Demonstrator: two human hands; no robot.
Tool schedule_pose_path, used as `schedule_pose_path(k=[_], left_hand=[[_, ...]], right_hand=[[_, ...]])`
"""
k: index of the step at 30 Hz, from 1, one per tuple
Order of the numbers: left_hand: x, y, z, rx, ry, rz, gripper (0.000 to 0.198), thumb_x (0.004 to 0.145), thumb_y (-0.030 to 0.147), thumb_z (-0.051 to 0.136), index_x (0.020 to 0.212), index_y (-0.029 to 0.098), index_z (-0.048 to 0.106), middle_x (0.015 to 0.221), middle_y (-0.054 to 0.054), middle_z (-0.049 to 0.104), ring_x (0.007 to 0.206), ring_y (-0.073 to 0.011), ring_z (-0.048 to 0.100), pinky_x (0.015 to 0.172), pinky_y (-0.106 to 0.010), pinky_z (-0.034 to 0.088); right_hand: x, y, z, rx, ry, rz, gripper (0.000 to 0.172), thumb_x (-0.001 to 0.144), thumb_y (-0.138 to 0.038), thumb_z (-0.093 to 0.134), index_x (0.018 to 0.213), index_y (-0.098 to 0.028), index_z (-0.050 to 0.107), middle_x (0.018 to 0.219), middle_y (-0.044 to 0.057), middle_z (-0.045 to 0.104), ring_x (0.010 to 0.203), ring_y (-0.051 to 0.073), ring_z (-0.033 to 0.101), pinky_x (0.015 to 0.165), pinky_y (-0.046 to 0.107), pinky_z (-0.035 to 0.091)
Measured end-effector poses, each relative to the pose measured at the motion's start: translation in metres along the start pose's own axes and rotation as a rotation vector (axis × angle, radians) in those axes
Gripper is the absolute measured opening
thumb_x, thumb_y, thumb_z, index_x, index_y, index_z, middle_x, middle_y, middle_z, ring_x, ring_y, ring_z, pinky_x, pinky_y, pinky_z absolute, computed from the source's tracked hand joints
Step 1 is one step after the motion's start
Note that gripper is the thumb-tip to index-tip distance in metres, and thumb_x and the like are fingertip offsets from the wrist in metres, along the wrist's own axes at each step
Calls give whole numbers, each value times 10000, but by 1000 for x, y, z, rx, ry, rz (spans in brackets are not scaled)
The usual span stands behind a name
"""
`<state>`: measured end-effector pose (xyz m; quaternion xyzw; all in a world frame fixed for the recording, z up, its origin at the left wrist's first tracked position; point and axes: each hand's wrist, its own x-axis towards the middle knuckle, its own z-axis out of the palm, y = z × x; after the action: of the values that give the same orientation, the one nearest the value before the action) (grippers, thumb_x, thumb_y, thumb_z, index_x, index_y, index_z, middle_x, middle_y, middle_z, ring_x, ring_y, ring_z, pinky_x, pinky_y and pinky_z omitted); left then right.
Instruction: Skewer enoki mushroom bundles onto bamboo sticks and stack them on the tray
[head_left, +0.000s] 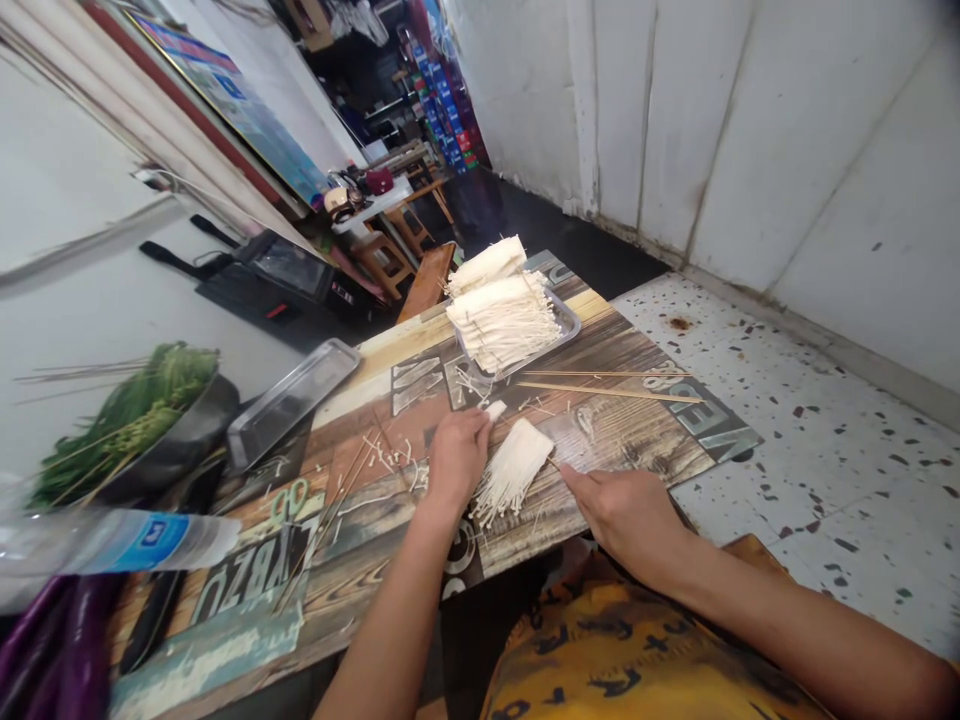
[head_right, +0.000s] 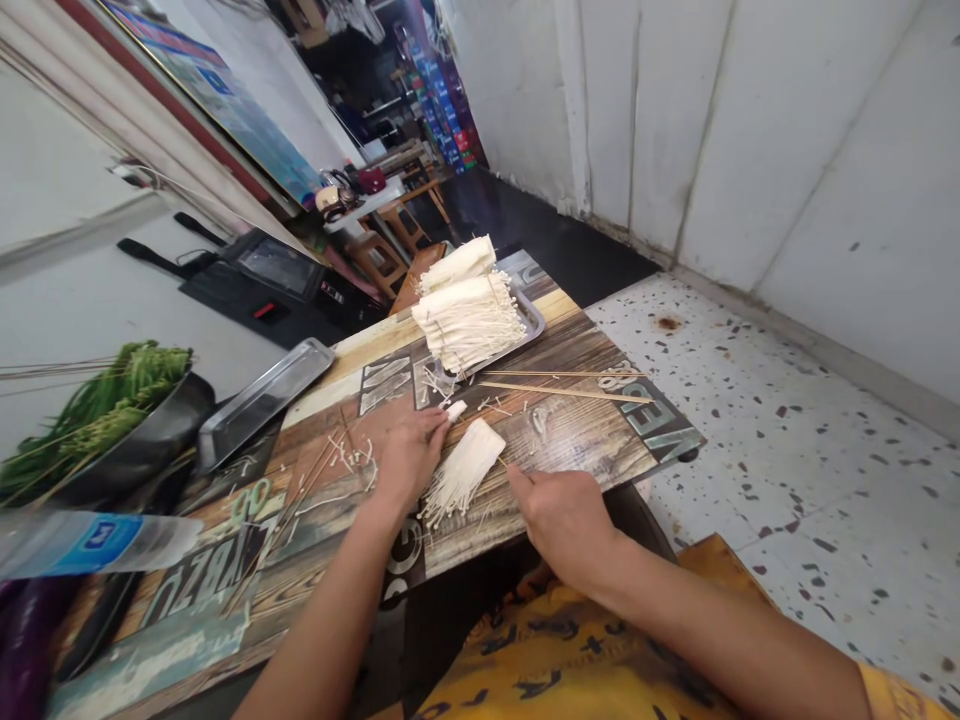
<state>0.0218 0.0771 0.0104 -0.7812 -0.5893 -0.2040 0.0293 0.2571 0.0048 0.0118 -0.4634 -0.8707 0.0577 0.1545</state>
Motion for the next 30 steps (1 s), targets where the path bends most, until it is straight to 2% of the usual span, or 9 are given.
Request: schedule_pose_path(k=[10, 19, 25, 30], left_hand=[[1, 0, 1, -6, 35, 22, 229, 876, 188, 536, 747, 197, 726, 880, -65, 737, 816, -206, 669, 803, -347, 524], [0, -2, 3, -17, 56, 41, 209, 873, 188, 542, 790, 187, 734, 896, -76, 742, 820, -221, 674, 790, -359, 529], [1, -2, 2, -18, 47, 40, 222, 878, 194, 529, 794, 186, 734, 911, -80, 743, 830, -229, 674, 789, -365, 530], [1, -2, 2, -25, 48, 40, 233, 882, 206, 520, 793, 191, 735, 906, -79, 744, 827, -227, 676, 783, -363, 533]], right_hand=[[-2, -2, 2, -52, 1, 28, 319, 887, -134, 509, 1169, -169, 654, 637, 9, 666, 532, 145, 583, 478, 323, 215], [1, -2, 2, -37, -61, 24, 347, 890, -136, 509, 1215, -161, 627, 719, 26, 701, 601, 165, 634, 485, 311, 252], [-2, -1, 4, -31, -56, 20, 354, 908, -128, 460, 1220, -157, 624, 728, 30, 704, 607, 174, 644, 490, 316, 291], [0, -1, 3, -9, -53, 12, 334, 907, -137, 458, 1190, -150, 637, 704, 26, 697, 591, 173, 631, 486, 319, 274]])
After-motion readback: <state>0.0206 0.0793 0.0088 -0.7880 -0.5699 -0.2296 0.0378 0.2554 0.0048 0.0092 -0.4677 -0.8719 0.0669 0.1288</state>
